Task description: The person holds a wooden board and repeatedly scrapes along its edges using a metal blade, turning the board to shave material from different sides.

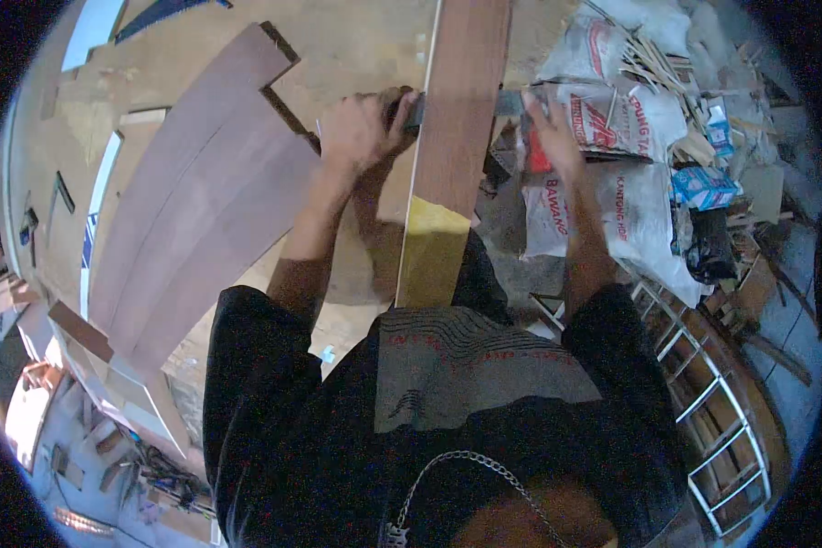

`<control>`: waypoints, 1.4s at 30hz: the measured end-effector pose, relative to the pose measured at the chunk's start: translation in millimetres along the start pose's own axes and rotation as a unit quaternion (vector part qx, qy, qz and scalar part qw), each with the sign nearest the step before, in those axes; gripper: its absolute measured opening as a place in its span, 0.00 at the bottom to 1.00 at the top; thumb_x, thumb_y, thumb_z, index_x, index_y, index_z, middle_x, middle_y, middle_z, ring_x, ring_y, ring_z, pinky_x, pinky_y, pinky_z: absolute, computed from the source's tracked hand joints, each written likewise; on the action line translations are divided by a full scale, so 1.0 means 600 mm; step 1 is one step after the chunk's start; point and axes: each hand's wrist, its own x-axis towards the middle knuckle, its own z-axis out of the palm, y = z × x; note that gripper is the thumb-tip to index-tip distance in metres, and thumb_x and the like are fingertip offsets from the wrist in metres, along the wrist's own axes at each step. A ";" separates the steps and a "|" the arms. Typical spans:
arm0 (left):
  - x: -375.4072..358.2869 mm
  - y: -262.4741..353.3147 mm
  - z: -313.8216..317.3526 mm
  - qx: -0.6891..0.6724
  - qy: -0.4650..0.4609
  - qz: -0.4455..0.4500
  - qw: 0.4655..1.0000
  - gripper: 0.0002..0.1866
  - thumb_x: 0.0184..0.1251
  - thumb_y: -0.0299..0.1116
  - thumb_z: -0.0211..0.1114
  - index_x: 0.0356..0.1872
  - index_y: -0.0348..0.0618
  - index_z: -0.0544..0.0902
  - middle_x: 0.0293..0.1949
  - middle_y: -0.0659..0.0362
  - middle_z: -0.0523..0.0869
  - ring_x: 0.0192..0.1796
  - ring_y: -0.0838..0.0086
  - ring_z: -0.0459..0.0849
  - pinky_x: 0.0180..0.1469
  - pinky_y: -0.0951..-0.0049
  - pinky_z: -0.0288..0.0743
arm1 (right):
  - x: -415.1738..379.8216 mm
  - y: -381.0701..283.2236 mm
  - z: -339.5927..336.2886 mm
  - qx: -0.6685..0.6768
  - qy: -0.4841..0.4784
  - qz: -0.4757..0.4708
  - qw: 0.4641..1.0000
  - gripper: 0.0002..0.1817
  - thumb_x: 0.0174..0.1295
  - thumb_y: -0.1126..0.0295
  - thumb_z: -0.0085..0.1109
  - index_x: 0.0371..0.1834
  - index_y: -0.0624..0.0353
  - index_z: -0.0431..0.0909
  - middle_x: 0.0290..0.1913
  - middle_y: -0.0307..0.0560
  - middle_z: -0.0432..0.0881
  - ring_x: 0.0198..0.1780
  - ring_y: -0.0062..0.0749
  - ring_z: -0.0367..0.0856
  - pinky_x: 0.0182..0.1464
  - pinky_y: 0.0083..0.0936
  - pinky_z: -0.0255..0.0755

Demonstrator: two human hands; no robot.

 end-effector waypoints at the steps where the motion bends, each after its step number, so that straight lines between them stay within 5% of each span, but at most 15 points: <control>1: 0.009 0.010 -0.021 0.008 -0.005 0.029 1.000 0.25 0.74 0.57 0.49 0.43 0.48 0.85 0.32 0.43 0.86 0.39 0.45 0.85 0.41 0.51 0.79 | -0.022 0.001 0.011 0.047 0.030 -0.011 0.998 0.40 0.69 0.42 0.50 0.73 0.63 0.59 0.69 0.61 0.66 0.71 0.45 0.61 0.73 0.33 0.51; 4: 0.063 -0.020 -0.006 0.046 0.024 0.135 0.989 0.22 0.74 0.54 0.50 0.44 0.51 0.87 0.31 0.47 0.88 0.34 0.50 0.87 0.37 0.52 0.81 | -0.033 0.091 0.063 0.205 0.029 0.016 0.978 0.35 0.70 0.45 0.52 0.68 0.64 0.66 0.62 0.58 0.76 0.65 0.46 0.71 0.69 0.34 0.58; 9: 0.121 -0.014 -0.018 0.088 0.064 0.243 0.964 0.26 0.72 0.57 0.51 0.36 0.46 0.87 0.34 0.50 0.88 0.40 0.53 0.86 0.45 0.55 0.80 | -0.103 0.080 0.135 0.262 0.165 0.050 0.950 0.35 0.68 0.46 0.56 0.65 0.66 0.68 0.59 0.53 0.76 0.60 0.40 0.73 0.65 0.34 0.61; 12: 0.146 -0.020 -0.006 0.176 0.041 0.302 0.936 0.18 0.68 0.49 0.58 0.54 0.57 0.85 0.43 0.57 0.89 0.46 0.63 0.86 0.50 0.63 0.77 | -0.099 0.081 0.150 0.414 0.178 0.094 0.888 0.33 0.67 0.49 0.60 0.63 0.66 0.68 0.57 0.49 0.76 0.58 0.36 0.73 0.62 0.31 0.63; 13: 0.154 -0.027 0.000 0.163 0.032 0.297 0.940 0.18 0.68 0.50 0.59 0.53 0.58 0.85 0.41 0.57 0.89 0.46 0.61 0.86 0.50 0.61 0.77 | -0.088 0.093 0.149 0.418 0.177 0.095 0.886 0.21 0.68 0.57 0.60 0.54 0.60 0.70 0.48 0.45 0.78 0.42 0.31 0.77 0.42 0.29 0.68; 15: 0.157 -0.028 -0.003 0.151 0.024 0.290 0.945 0.18 0.68 0.51 0.59 0.53 0.59 0.85 0.39 0.57 0.89 0.45 0.59 0.86 0.50 0.59 0.77 | -0.066 0.108 0.134 0.423 0.173 0.094 0.884 0.10 0.69 0.64 0.60 0.45 0.55 0.72 0.40 0.41 0.79 0.27 0.27 0.81 0.22 0.26 0.74; 17: 0.151 -0.013 -0.019 0.052 0.075 0.308 0.947 0.27 0.70 0.60 0.52 0.34 0.47 0.87 0.34 0.52 0.88 0.40 0.55 0.86 0.43 0.55 0.80 | -0.040 0.109 0.115 0.448 0.142 0.009 0.883 0.20 0.66 0.58 0.64 0.54 0.58 0.74 0.51 0.42 0.78 0.46 0.27 0.75 0.48 0.25 0.68; 18: 0.146 0.001 -0.034 0.052 0.079 0.306 0.947 0.27 0.70 0.60 0.52 0.34 0.47 0.87 0.34 0.52 0.88 0.40 0.55 0.86 0.43 0.55 0.80 | -0.033 0.100 0.106 0.455 0.130 -0.020 0.881 0.23 0.65 0.56 0.65 0.57 0.59 0.75 0.54 0.42 0.77 0.52 0.28 0.73 0.56 0.24 0.66; 20: 0.141 0.024 -0.060 0.089 -0.025 0.184 0.979 0.29 0.71 0.61 0.51 0.30 0.46 0.87 0.30 0.52 0.88 0.33 0.53 0.86 0.36 0.56 0.80 | -0.029 0.040 0.088 0.355 0.147 -0.086 0.919 0.17 0.64 0.58 0.66 0.50 0.56 0.80 0.50 0.39 0.80 0.50 0.25 0.73 0.55 0.23 0.66; 24: 0.132 -0.006 -0.012 0.101 0.028 0.138 0.985 0.31 0.71 0.62 0.51 0.26 0.46 0.87 0.25 0.50 0.87 0.28 0.53 0.86 0.32 0.57 0.79 | -0.033 0.050 0.097 0.309 0.139 -0.053 0.939 0.14 0.64 0.59 0.66 0.40 0.59 0.84 0.40 0.37 0.82 0.46 0.22 0.75 0.54 0.23 0.68; 26: 0.126 -0.019 0.007 0.079 0.087 0.173 0.978 0.31 0.71 0.61 0.51 0.22 0.47 0.87 0.23 0.50 0.86 0.28 0.54 0.87 0.32 0.60 0.80 | -0.017 0.070 0.101 0.260 0.171 -0.066 0.948 0.16 0.64 0.59 0.67 0.40 0.63 0.83 0.40 0.38 0.83 0.47 0.23 0.76 0.55 0.23 0.68; 30: 0.110 -0.036 0.024 0.100 0.007 0.104 0.989 0.28 0.71 0.59 0.52 0.25 0.48 0.88 0.23 0.51 0.86 0.27 0.56 0.86 0.31 0.60 0.79 | -0.022 0.077 0.103 0.308 0.126 -0.015 0.943 0.15 0.64 0.61 0.66 0.41 0.63 0.83 0.40 0.39 0.83 0.46 0.23 0.77 0.54 0.22 0.68; 36: 0.082 -0.038 0.044 0.036 0.126 0.215 0.968 0.20 0.71 0.56 0.55 0.35 0.58 0.91 0.24 0.54 0.87 0.27 0.57 0.85 0.31 0.60 0.79 | -0.063 0.048 0.099 0.268 0.153 -0.054 0.950 0.14 0.65 0.63 0.65 0.42 0.65 0.83 0.41 0.41 0.84 0.45 0.23 0.79 0.53 0.22 0.70; 39: 0.074 -0.015 0.006 0.110 0.064 0.121 0.984 0.16 0.72 0.53 0.53 0.40 0.67 0.90 0.28 0.56 0.88 0.27 0.56 0.85 0.33 0.60 0.79 | -0.046 0.053 0.092 0.223 0.133 -0.077 0.963 0.15 0.66 0.63 0.65 0.47 0.65 0.81 0.44 0.41 0.83 0.47 0.23 0.78 0.54 0.21 0.69; 42: 0.053 -0.014 0.025 0.124 0.079 0.093 0.985 0.17 0.73 0.51 0.52 0.39 0.64 0.90 0.27 0.54 0.87 0.29 0.55 0.86 0.34 0.59 0.80 | -0.022 0.060 0.063 0.274 0.112 -0.113 0.948 0.18 0.66 0.64 0.64 0.53 0.63 0.76 0.50 0.41 0.81 0.51 0.22 0.76 0.57 0.20 0.67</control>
